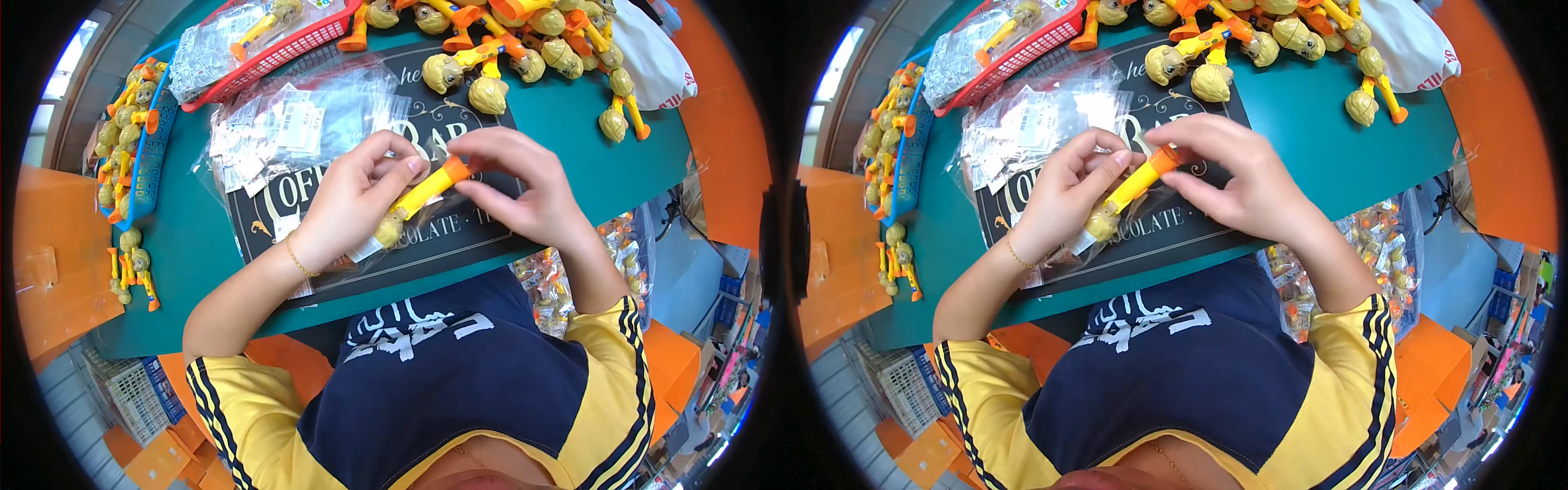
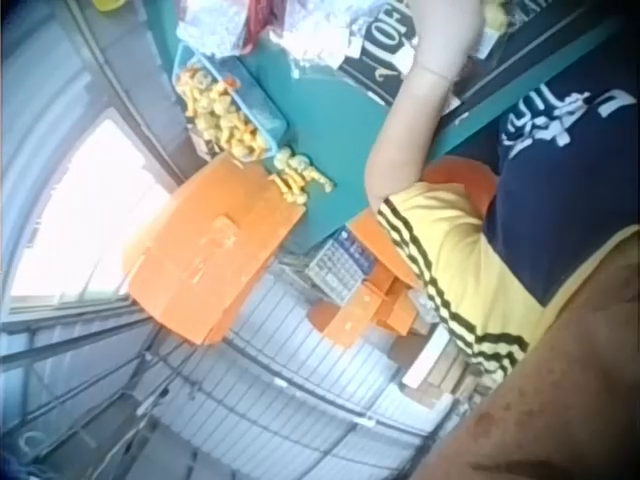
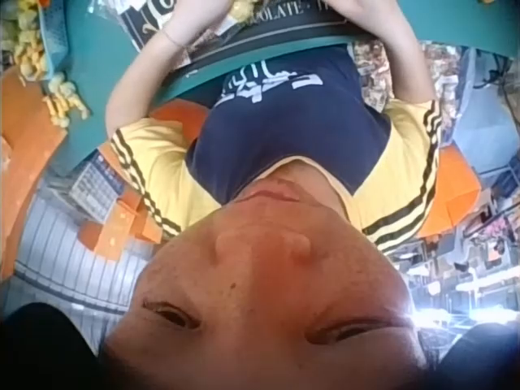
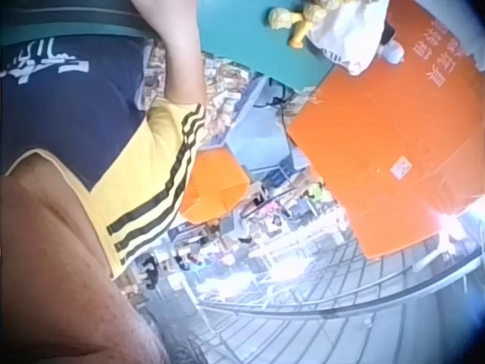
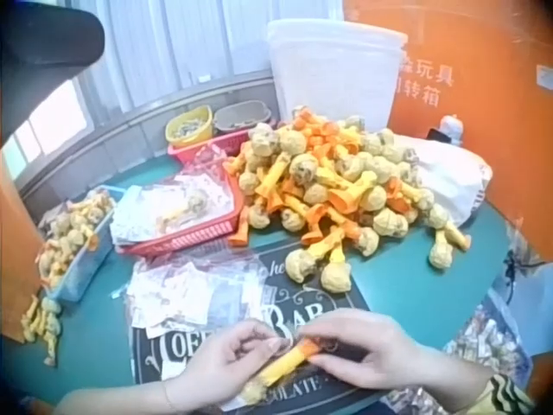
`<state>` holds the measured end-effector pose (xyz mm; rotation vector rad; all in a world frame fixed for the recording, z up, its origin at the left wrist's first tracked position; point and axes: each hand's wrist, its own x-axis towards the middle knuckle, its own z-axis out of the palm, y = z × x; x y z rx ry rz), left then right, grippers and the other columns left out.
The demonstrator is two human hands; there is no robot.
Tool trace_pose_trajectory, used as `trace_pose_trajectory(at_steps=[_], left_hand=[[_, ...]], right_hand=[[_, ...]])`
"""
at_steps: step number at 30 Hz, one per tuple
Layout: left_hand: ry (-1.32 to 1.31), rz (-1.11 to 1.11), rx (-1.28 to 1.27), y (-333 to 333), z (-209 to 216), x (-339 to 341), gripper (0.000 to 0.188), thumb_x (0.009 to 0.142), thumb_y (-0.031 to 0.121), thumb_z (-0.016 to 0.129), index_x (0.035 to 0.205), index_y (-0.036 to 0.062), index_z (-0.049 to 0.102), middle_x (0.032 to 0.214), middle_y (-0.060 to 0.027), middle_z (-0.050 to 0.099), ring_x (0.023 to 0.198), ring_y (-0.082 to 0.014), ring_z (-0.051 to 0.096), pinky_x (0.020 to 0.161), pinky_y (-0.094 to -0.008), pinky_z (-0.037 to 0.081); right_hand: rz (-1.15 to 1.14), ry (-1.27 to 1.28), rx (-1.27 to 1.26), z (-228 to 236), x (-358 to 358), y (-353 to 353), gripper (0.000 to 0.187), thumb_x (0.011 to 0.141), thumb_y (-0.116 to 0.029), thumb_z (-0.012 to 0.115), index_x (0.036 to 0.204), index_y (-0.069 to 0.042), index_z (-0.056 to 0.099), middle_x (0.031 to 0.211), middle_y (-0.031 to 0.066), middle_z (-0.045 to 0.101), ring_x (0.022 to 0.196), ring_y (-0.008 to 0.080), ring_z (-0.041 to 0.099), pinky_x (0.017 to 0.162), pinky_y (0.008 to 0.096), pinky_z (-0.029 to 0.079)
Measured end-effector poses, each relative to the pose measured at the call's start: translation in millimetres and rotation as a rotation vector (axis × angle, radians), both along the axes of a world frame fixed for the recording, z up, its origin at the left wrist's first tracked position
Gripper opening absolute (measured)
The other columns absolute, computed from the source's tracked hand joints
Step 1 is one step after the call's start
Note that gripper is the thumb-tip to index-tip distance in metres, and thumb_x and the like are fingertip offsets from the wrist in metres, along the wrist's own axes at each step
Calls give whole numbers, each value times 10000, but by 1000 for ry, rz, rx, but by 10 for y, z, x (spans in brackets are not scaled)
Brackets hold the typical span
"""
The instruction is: Packaging small yellow toys into clear plastic bags at a workstation.
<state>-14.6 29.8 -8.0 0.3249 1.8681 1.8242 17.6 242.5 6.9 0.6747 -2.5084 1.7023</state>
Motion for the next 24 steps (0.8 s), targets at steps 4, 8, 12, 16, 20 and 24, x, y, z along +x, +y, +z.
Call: trace_pose_trajectory(at_steps=[4,8,12,16,20,24], left_hand=[[1,21,-64,-63,7,0,139,949,166,486,978,30,483,857,-76,659,728,-61,584,651,-206,447],[-11,-53,-136,-83,-17,20,139,957,177,465,990,41,459,865,-74,635,697,-62,557,642,-220,444],[-45,-167,-203,-92,51,26,146,963,192,448,1004,52,445,884,-51,610,686,-53,522,619,-210,429],[-268,-93,-50,-138,-99,22,149,970,212,437,1033,78,430,918,-51,610,698,-47,520,620,-200,429],[-369,-41,62,-126,-116,53,150,973,225,439,1043,94,421,955,-62,609,703,-48,527,628,-196,433],[-397,-36,132,-114,-104,64,152,974,223,439,1044,92,408,946,-63,597,751,-102,594,654,-214,461]], right_hand=[[-57,-393,-440,-123,51,29,342,791,33,643,1124,39,563,1129,96,581,1019,164,572,931,307,453],[-110,-67,18,-272,58,15,281,810,-34,654,1083,11,604,1058,101,617,973,164,588,852,272,462],[-138,-82,41,-306,53,-30,252,817,-74,663,1054,2,622,970,92,638,903,156,600,790,264,470],[-178,-304,-154,-281,72,-75,206,819,-109,676,991,-6,627,893,49,636,854,123,594,746,263,468],[-189,-270,-89,-334,115,-112,259,798,-146,705,1006,-38,595,884,13,630,889,85,570,727,222,418],[-127,-269,-96,-289,150,-131,348,767,-153,724,1064,-68,564,928,-15,615,844,67,545,690,181,345]])
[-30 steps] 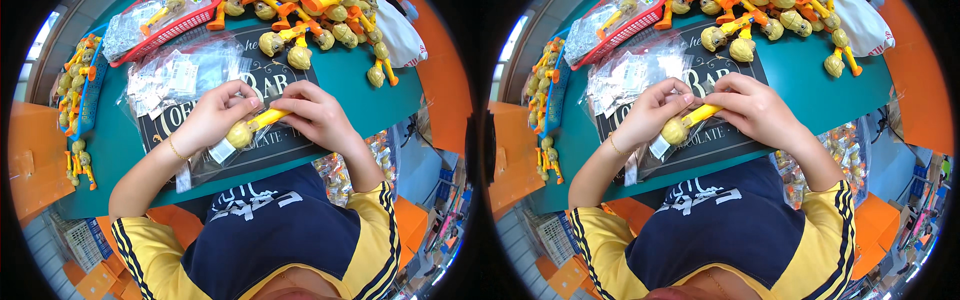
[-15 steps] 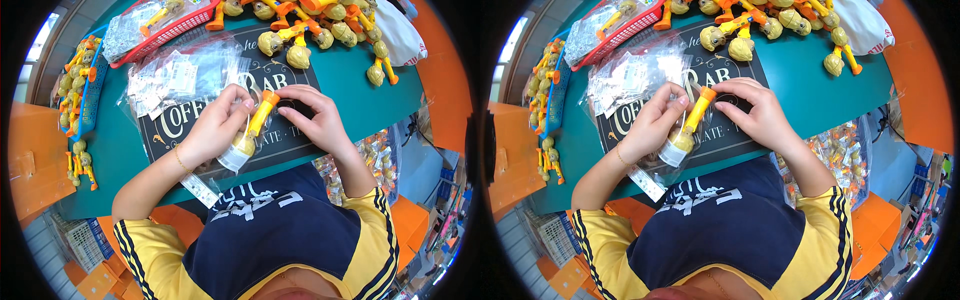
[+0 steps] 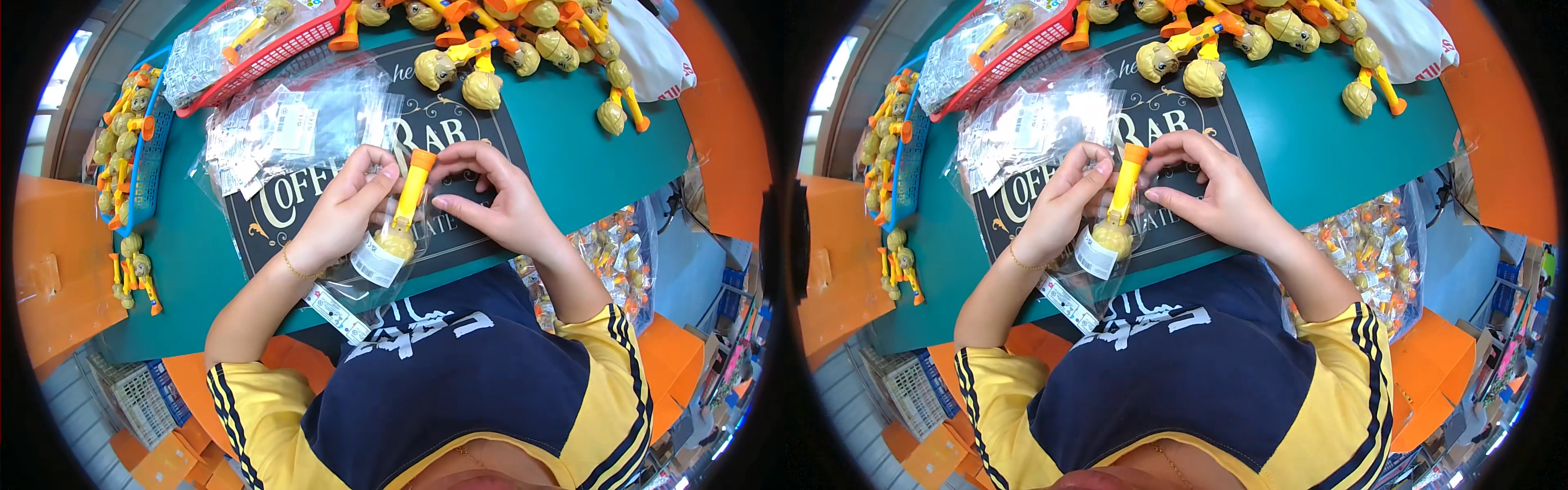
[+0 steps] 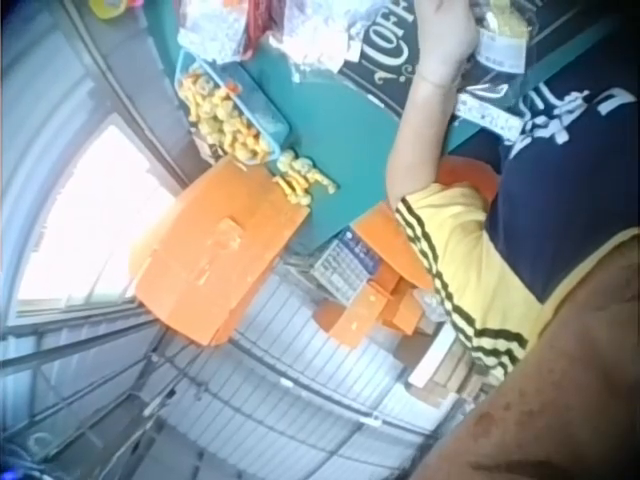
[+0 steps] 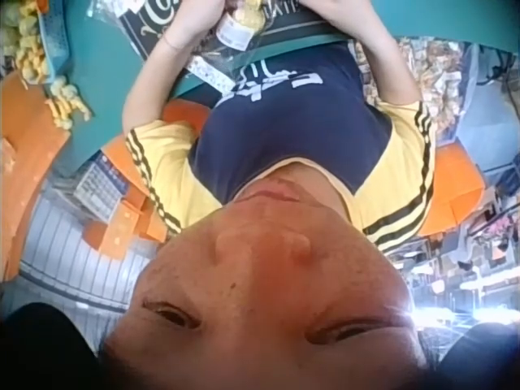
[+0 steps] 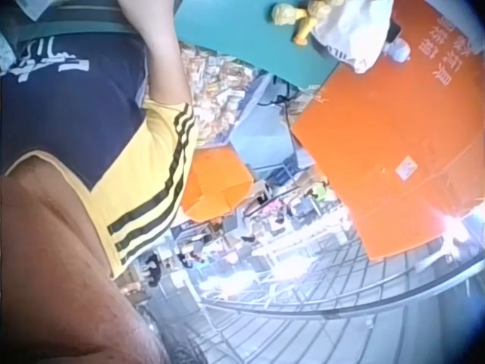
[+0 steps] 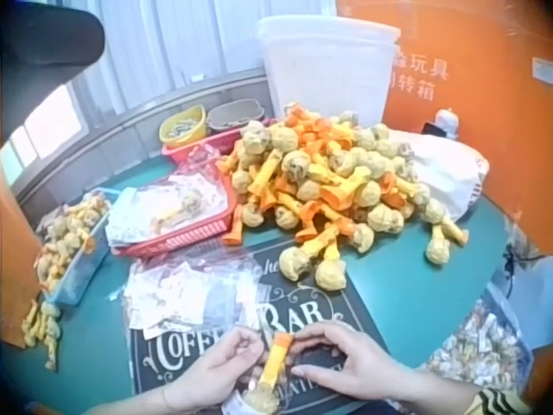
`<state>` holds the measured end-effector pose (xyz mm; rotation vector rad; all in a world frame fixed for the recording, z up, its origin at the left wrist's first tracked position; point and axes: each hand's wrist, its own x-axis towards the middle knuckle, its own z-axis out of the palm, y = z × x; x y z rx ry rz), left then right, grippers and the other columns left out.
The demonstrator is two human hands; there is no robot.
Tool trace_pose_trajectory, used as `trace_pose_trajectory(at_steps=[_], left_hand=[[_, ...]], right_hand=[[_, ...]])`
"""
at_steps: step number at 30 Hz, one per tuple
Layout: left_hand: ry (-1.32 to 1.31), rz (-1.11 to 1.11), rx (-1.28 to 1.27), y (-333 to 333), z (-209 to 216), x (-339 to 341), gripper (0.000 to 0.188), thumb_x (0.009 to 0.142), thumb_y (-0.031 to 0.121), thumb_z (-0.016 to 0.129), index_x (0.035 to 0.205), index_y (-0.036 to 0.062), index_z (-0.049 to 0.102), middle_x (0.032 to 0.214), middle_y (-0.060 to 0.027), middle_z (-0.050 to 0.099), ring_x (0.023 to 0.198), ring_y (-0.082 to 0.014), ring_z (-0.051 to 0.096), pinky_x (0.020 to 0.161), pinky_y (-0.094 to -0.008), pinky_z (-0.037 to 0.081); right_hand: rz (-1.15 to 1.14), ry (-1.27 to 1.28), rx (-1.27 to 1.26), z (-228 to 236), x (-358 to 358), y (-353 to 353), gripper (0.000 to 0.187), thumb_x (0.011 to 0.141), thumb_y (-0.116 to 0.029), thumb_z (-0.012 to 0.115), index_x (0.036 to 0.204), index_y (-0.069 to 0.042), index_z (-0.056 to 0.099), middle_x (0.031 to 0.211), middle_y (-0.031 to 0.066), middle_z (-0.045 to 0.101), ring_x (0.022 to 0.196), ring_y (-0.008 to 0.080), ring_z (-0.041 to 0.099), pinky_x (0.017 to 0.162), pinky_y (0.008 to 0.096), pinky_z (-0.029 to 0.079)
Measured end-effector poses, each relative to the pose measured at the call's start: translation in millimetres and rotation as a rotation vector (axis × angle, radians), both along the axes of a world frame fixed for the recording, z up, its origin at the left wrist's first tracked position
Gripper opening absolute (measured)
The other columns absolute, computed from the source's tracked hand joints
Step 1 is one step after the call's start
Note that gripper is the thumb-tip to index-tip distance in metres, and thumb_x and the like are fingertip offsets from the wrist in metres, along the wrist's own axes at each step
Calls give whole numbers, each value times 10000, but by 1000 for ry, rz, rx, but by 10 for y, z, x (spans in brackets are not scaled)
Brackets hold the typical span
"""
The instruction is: Packaging small yellow toys into clear plastic bags at a workstation.
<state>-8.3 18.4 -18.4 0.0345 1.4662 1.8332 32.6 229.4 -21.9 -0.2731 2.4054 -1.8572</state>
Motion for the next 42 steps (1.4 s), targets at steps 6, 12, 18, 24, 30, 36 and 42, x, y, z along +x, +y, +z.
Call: trace_pose_trajectory(at_steps=[6,12,18,24,30,36,42], left_hand=[[31,40,37,-28,-89,9,150,975,212,433,1048,85,402,931,-76,580,808,-154,634,650,-208,460],[24,57,32,-15,-47,41,154,973,218,438,1042,84,405,911,-69,580,757,-101,596,613,-183,436],[79,46,-12,-30,-103,43,149,975,224,435,1029,88,408,964,-88,620,716,-50,555,585,-175,414],[54,86,53,-14,-85,63,164,972,225,442,1034,77,404,1003,-108,615,784,-94,597,645,-207,474],[71,164,52,9,-93,72,166,977,211,425,1051,67,389,1084,-155,587,877,-163,621,731,-268,512],[304,166,75,59,-69,160,158,977,171,414,1053,33,394,1120,-198,585,959,-190,610,791,-271,492],[489,116,-172,10,-6,139,152,964,164,430,1028,26,426,921,-158,662,759,-142,655,652,-250,502]], right_hand=[[234,122,50,-76,-15,-13,223,807,-79,644,1020,-32,597,815,6,572,765,126,520,701,268,395],[243,227,317,44,-3,-54,217,778,-2,550,986,-22,610,811,47,538,817,211,512,760,293,408],[291,271,231,-16,-51,95,167,793,-22,512,932,-26,606,965,66,529,859,188,505,771,280,399],[52,108,101,152,-44,58,263,805,-125,608,1050,-31,593,1132,80,547,1011,184,520,789,271,417],[134,390,199,103,-23,-43,468,626,-155,813,1049,-58,638,1013,53,644,1105,260,498,923,363,409],[154,210,41,13,-14,-137,313,659,-89,792,932,-48,645,1030,65,642,1171,265,478,916,363,416],[222,146,65,69,-34,-133,160,716,-27,735,836,-15,630,973,96,640,1158,227,495,842,333,459]])
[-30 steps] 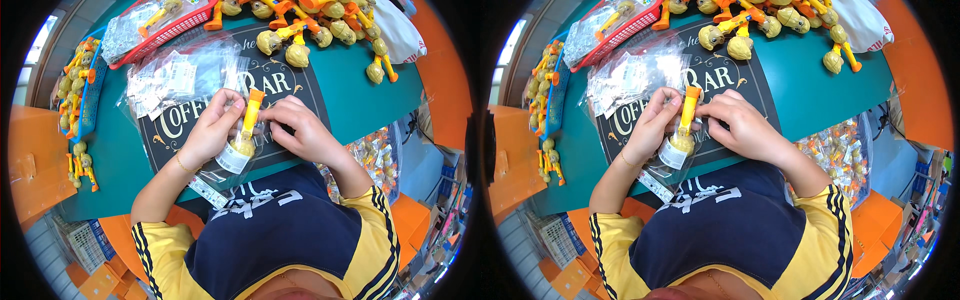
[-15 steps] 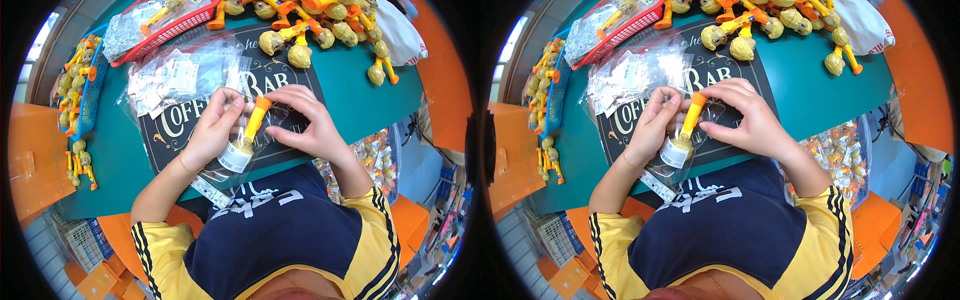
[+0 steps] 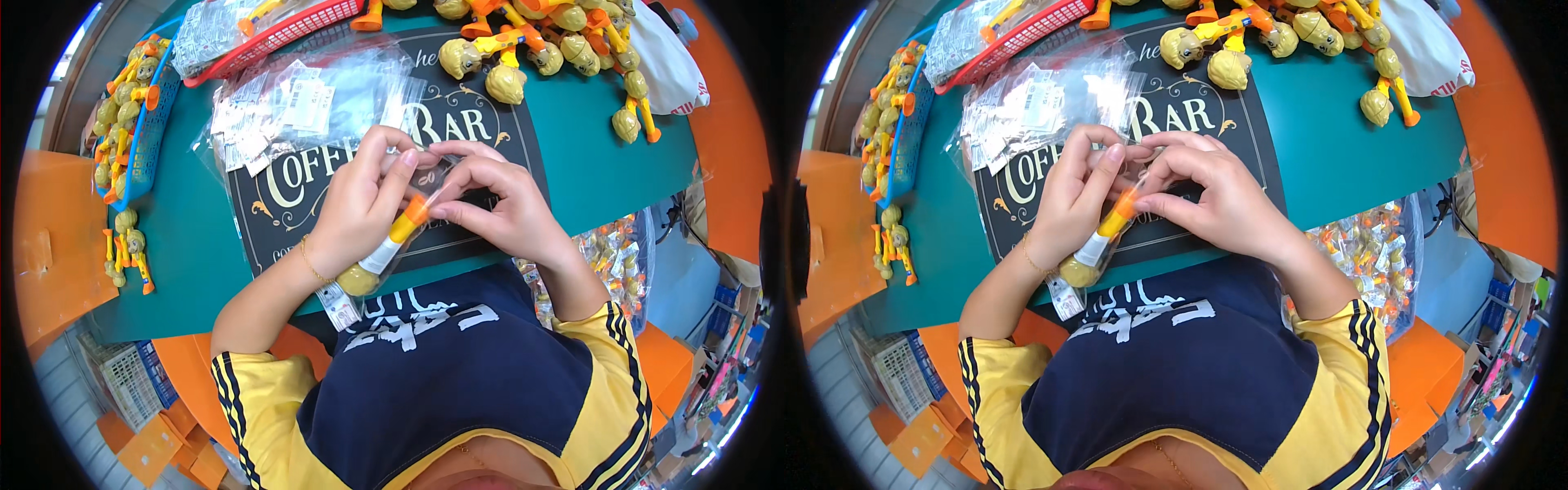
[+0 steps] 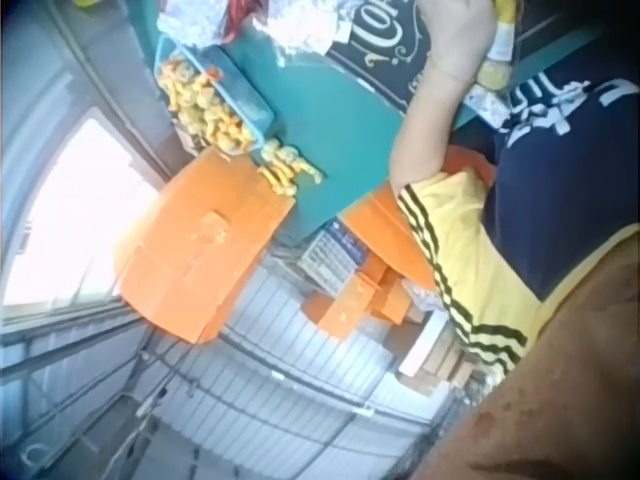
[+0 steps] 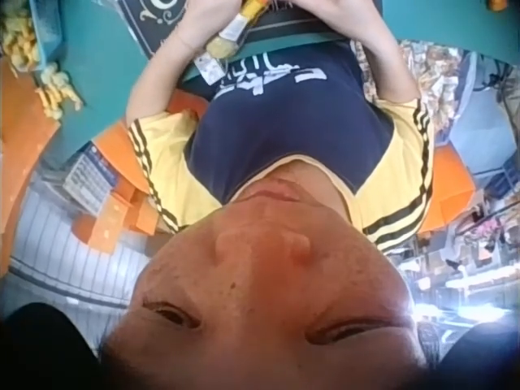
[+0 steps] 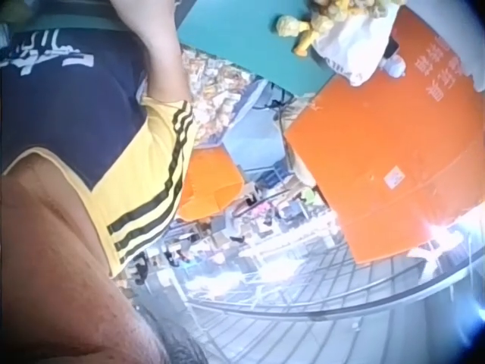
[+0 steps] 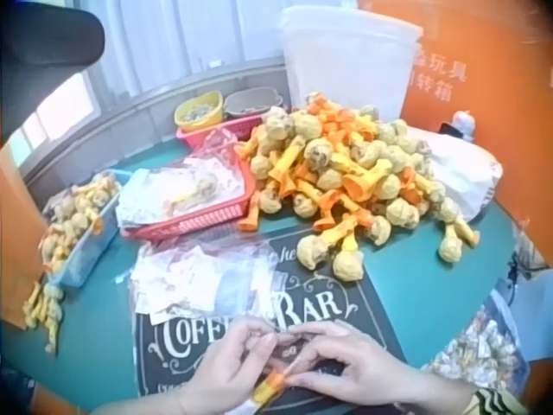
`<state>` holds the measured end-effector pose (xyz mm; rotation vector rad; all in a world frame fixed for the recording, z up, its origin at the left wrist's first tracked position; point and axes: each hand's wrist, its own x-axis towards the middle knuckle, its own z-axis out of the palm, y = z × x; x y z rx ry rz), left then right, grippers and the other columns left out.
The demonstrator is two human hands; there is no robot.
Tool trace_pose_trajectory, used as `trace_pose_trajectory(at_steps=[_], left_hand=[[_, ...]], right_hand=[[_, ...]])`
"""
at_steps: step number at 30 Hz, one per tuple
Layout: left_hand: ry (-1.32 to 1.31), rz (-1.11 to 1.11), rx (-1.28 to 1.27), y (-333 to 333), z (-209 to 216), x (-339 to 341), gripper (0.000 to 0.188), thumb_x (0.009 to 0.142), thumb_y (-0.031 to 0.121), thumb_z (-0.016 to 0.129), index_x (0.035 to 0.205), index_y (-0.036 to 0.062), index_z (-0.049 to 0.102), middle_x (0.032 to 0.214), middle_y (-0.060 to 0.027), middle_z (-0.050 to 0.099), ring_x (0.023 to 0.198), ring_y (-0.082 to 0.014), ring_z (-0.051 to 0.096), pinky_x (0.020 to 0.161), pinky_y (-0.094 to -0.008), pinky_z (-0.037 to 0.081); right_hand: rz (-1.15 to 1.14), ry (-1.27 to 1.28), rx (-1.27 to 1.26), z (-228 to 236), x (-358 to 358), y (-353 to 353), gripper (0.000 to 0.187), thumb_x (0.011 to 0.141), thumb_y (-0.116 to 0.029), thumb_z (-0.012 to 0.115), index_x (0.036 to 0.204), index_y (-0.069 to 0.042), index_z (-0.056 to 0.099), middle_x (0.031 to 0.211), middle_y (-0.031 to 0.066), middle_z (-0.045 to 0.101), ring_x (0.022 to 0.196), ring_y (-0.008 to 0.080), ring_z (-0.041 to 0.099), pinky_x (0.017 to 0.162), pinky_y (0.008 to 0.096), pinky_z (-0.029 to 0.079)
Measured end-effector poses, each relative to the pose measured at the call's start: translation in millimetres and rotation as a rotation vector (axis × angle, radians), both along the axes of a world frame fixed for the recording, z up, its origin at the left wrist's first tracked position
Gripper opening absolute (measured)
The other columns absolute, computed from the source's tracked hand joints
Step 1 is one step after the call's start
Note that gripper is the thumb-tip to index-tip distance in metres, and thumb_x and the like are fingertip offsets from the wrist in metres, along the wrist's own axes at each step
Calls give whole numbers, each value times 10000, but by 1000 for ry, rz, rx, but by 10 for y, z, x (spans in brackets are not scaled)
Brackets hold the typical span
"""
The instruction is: Packaging small yellow toys into clear plastic bags at a workstation.
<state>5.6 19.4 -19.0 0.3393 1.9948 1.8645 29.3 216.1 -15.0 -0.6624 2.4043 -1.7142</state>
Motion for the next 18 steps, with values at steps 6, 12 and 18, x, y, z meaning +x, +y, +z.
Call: trace_pose_trajectory(at_steps=[6,12,18], left_hand=[[-93,-111,-109,-36,81,-82,159,963,208,426,1009,56,440,789,-102,662,577,-101,597,526,-221,465],[-52,-92,-77,26,25,-22,141,967,185,433,1018,54,443,824,-58,656,548,-40,536,479,-165,411],[2,-46,-127,-72,13,-85,171,964,189,432,1008,26,461,760,-57,633,551,-75,557,518,-216,452]], right_hand=[[121,55,138,46,-7,28,233,709,-103,750,914,-40,661,937,45,645,1161,245,467,903,376,398],[131,105,303,-35,16,10,397,680,-136,772,1062,-118,665,884,17,653,1176,254,459,964,380,336],[-22,122,303,30,4,98,337,684,-139,765,1002,-90,666,804,14,649,1151,263,472,980,383,336]])
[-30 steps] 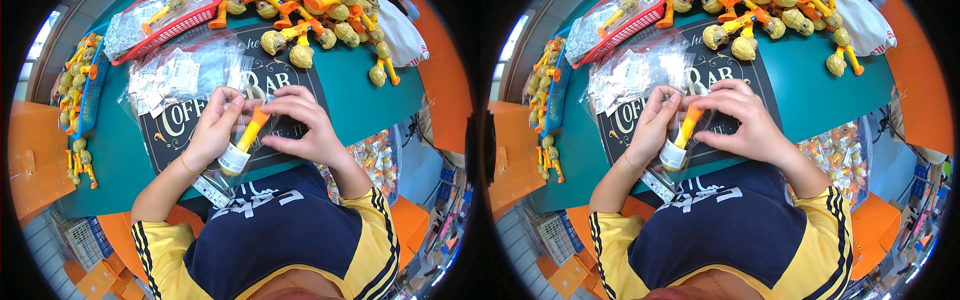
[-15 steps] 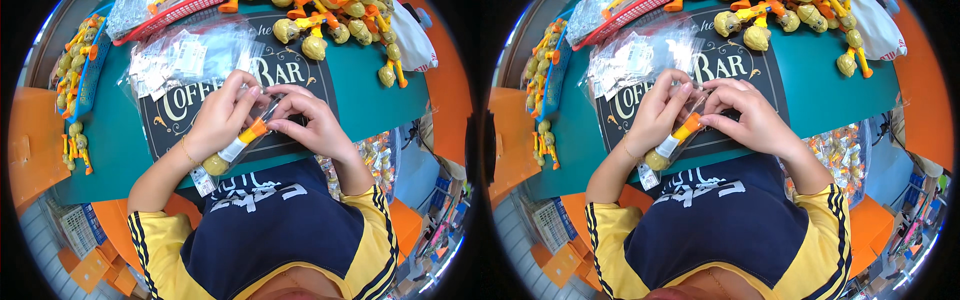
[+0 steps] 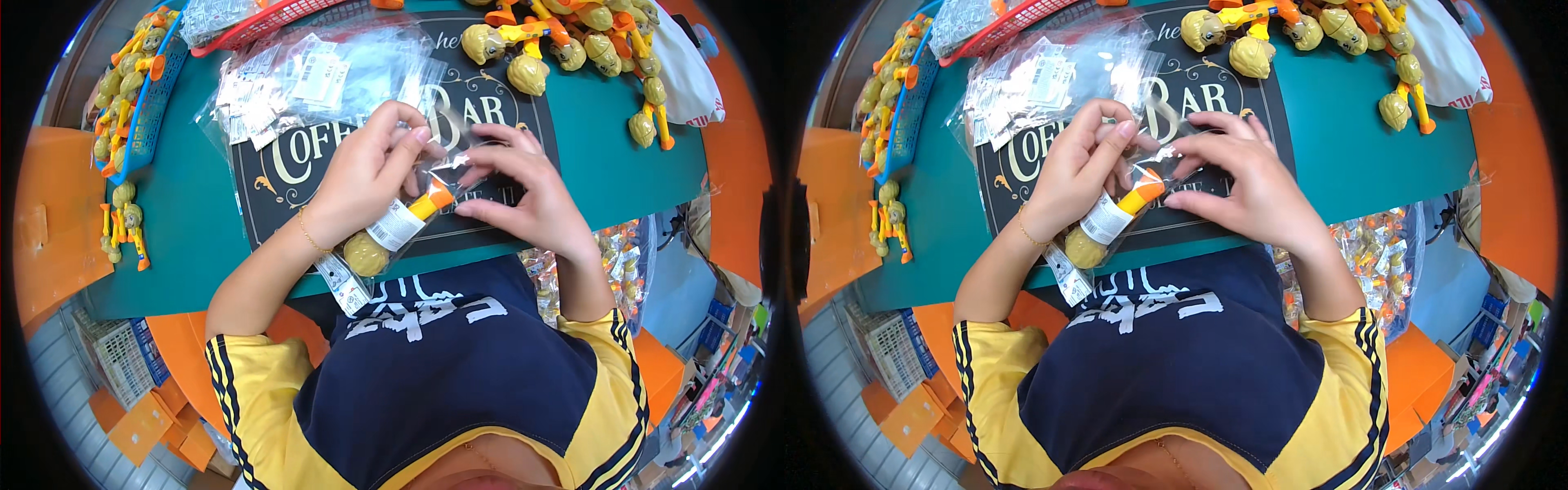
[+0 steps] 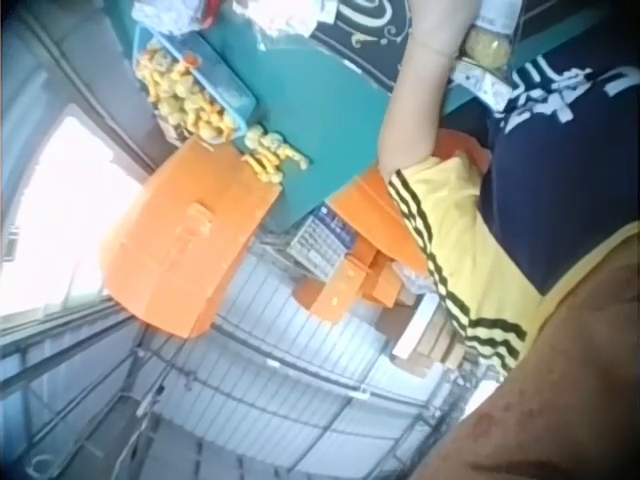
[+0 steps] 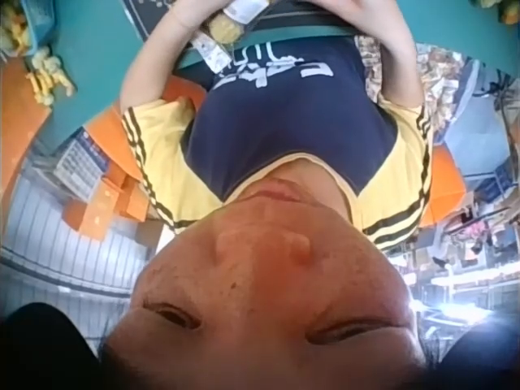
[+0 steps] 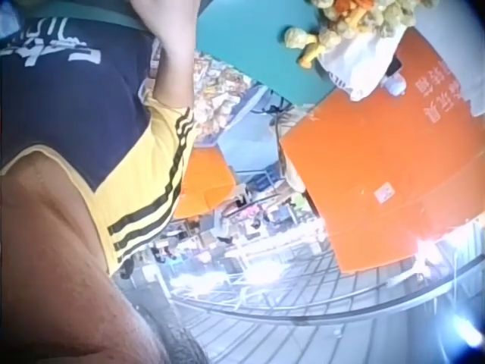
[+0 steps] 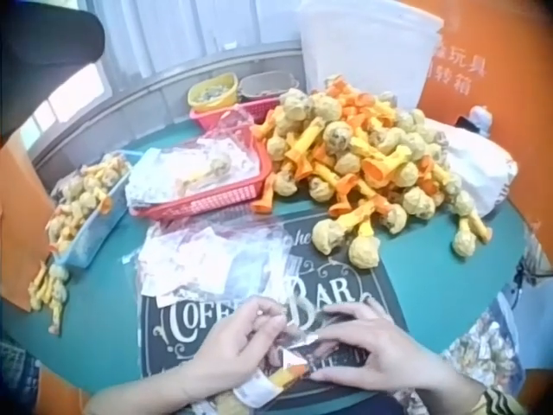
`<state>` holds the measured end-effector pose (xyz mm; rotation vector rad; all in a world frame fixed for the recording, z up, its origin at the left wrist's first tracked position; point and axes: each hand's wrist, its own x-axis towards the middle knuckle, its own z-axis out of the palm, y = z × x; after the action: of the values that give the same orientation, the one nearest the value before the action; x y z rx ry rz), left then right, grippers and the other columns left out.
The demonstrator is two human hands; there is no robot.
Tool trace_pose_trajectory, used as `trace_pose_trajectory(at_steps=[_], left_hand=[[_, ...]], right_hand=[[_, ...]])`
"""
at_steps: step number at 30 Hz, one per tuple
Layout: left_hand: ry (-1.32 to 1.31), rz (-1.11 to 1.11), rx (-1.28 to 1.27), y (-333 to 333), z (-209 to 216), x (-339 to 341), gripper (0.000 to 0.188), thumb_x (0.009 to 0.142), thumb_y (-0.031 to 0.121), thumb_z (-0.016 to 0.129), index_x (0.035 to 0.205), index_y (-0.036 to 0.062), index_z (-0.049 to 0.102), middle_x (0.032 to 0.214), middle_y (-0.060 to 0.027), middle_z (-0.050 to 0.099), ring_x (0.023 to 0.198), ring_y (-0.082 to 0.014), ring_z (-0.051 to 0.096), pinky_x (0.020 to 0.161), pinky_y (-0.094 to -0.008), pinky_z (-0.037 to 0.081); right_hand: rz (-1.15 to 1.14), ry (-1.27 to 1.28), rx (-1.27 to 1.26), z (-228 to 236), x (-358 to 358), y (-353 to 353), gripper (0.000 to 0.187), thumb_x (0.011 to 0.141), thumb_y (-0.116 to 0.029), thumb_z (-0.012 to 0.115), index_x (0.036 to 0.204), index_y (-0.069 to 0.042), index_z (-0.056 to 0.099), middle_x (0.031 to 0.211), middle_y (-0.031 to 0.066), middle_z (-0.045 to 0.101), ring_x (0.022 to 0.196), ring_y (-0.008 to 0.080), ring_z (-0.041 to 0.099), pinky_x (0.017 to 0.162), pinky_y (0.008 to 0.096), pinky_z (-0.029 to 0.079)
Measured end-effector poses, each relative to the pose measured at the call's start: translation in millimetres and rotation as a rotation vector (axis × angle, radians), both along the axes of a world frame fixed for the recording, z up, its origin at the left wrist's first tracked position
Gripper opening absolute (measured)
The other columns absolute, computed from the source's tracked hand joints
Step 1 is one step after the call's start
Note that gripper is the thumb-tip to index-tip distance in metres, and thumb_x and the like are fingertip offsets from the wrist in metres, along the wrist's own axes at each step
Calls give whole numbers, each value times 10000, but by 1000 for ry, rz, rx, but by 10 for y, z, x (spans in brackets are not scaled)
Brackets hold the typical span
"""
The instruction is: Packaging small yellow toys into clear plastic bags at a workstation.
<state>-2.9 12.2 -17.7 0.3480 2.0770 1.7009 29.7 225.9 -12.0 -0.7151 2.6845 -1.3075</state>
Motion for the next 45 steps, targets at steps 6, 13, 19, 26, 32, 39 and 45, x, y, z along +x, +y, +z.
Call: trace_pose_trajectory(at_steps=[6,13,19,26,32,39,45], left_hand=[[-119,-1,107,10,-61,-30,283,967,191,437,1155,-1,526,929,-80,650,595,-64,558,543,-194,453],[-391,-12,223,16,-32,-114,294,975,225,419,1121,-7,524,1029,-120,638,789,-125,630,733,-237,512],[-505,-108,182,10,37,-242,270,970,208,412,1109,0,512,1060,-131,620,918,-181,636,798,-275,513],[-540,-98,254,77,25,-195,296,959,253,451,1099,3,522,1054,-131,618,927,-183,631,818,-293,517],[-489,-68,210,98,-17,-179,320,935,228,524,1121,-32,549,1034,-151,628,914,-178,636,777,-250,528],[-459,-19,305,103,0,-111,346,943,188,510,1213,-27,521,1060,-138,631,903,-164,639,784,-247,524],[-250,-91,256,99,-76,-21,310,957,137,470,1215,-28,525,1021,-101,638,923,-143,626,812,-252,512]], right_hand=[[-76,9,2,-16,2,139,214,704,-149,748,880,-49,679,777,33,615,985,234,506,884,354,389],[-146,154,-44,-106,4,3,170,713,-167,747,812,-59,660,1024,60,576,1110,274,457,926,369,370],[-178,94,-102,-74,22,-34,317,663,-263,799,876,-82,649,1170,68,530,1261,325,352,1005,433,294],[-88,9,38,-132,33,-40,281,662,-314,792,869,-148,700,1269,21,528,1331,331,284,1045,590,102],[-131,41,11,-130,45,-49,250,680,-297,781,851,-139,690,1217,39,555,1305,327,321,1052,543,146],[-330,366,-33,-71,-119,-44,118,747,-121,695,857,-86,672,987,49,631,1081,289,501,939,390,375],[-284,525,217,22,-138,-221,123,737,-117,685,857,-94,669,867,4,636,899,228,557,788,363,416]])
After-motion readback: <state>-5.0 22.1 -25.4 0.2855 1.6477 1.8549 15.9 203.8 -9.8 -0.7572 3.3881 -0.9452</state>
